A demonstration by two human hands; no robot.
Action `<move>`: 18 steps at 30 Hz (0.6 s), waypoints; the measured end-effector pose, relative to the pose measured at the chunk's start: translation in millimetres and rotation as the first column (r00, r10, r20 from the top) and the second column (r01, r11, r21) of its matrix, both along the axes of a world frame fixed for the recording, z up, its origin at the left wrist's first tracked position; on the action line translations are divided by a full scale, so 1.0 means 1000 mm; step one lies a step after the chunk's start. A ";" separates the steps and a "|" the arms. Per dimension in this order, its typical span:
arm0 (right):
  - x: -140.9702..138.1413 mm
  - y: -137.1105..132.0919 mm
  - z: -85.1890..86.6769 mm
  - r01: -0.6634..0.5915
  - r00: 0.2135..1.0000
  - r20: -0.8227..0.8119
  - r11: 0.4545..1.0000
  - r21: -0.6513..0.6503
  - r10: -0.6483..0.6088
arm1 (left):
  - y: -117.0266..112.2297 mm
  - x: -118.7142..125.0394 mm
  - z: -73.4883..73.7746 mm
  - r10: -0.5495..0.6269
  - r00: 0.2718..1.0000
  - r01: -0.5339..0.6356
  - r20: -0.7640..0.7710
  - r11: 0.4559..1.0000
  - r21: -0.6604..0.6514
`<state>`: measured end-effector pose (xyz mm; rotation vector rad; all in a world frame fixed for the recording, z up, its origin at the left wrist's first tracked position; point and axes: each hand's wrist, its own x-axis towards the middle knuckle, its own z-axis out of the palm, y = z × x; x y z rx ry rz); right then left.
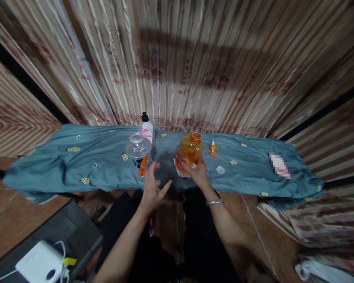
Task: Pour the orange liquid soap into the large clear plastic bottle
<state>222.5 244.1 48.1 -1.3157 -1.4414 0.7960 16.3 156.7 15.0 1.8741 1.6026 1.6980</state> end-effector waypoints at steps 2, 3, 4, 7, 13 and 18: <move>0.006 0.005 -0.002 0.019 1.000 0.007 1.000 -0.002 -0.019 | -0.006 -0.011 0.006 0.037 0.999 -0.037 -0.011 0.999 0.028; 0.008 0.007 -0.003 0.026 1.000 0.010 1.000 -0.006 -0.026 | -0.009 -0.018 0.010 0.060 0.998 -0.060 -0.012 0.998 0.036; 0.010 0.009 -0.005 0.033 0.999 0.013 0.999 -0.009 -0.033 | -0.013 -0.024 0.014 0.093 0.996 -0.093 -0.006 0.995 0.037; 0.012 0.010 -0.010 0.044 0.999 0.014 0.999 -0.012 -0.044 | -0.021 -0.046 0.023 0.212 0.976 -0.213 0.039 0.977 0.020; 0.015 0.012 -0.017 0.058 0.998 0.013 0.998 -0.001 -0.058 | 0.000 -0.074 0.008 0.335 0.929 -0.325 0.159 0.942 -0.087; 0.018 0.017 -0.015 0.130 0.991 0.026 0.991 0.014 -0.131 | 0.035 -0.075 -0.014 0.331 0.915 -0.293 0.230 0.938 -0.185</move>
